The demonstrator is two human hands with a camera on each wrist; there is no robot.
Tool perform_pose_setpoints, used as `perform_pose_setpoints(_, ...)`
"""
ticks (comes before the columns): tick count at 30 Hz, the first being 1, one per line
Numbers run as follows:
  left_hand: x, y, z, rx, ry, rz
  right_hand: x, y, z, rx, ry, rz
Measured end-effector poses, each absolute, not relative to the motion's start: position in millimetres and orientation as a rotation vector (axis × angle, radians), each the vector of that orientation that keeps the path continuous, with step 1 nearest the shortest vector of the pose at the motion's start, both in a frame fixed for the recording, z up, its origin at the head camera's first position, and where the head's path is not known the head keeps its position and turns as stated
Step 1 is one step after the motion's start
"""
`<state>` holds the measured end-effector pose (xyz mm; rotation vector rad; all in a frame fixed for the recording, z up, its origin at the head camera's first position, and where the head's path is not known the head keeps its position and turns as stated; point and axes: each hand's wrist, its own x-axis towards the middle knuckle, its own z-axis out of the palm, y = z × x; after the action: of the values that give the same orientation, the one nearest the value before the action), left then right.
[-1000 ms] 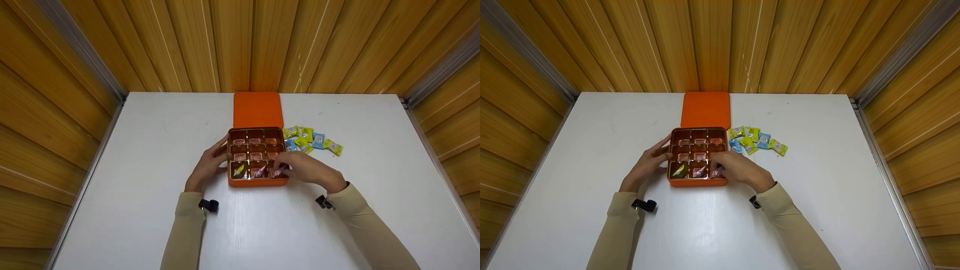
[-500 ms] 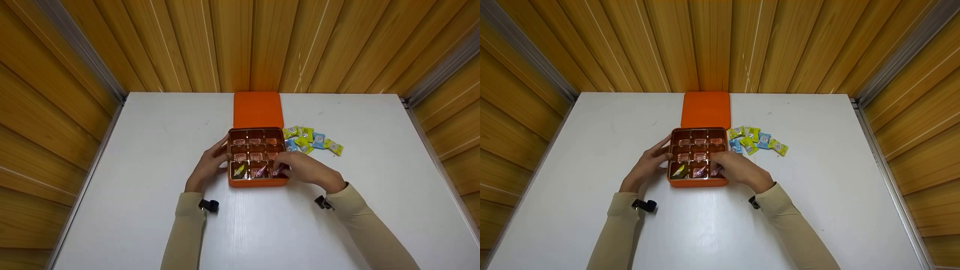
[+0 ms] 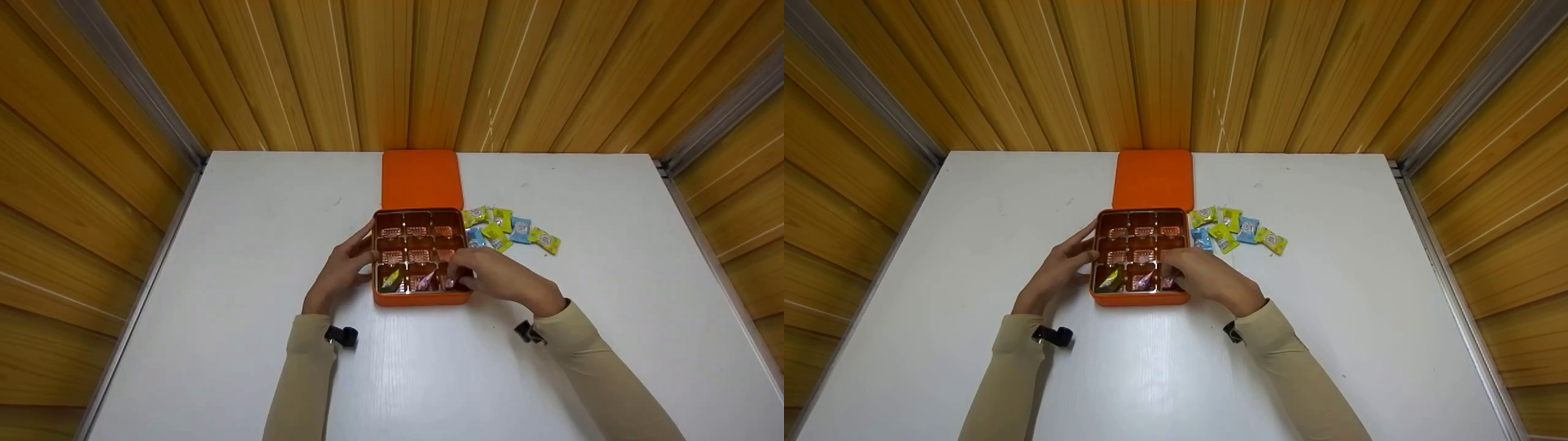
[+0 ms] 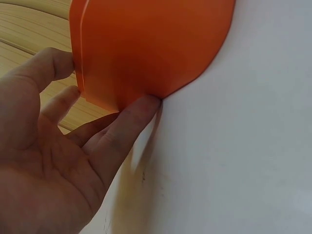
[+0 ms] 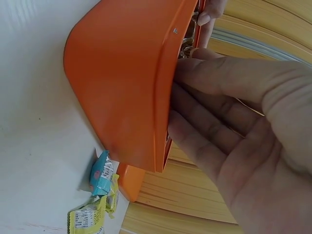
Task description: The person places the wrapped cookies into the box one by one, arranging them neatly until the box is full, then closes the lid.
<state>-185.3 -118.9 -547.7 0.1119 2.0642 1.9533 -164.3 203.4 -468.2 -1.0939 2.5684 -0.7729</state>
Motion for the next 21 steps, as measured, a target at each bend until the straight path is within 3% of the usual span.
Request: perform_pose_setpoints(21, -183, -119, -545, 0.123, 2.009, 1.986, -161, 215, -469, -1.062, 2.673, -0.879)
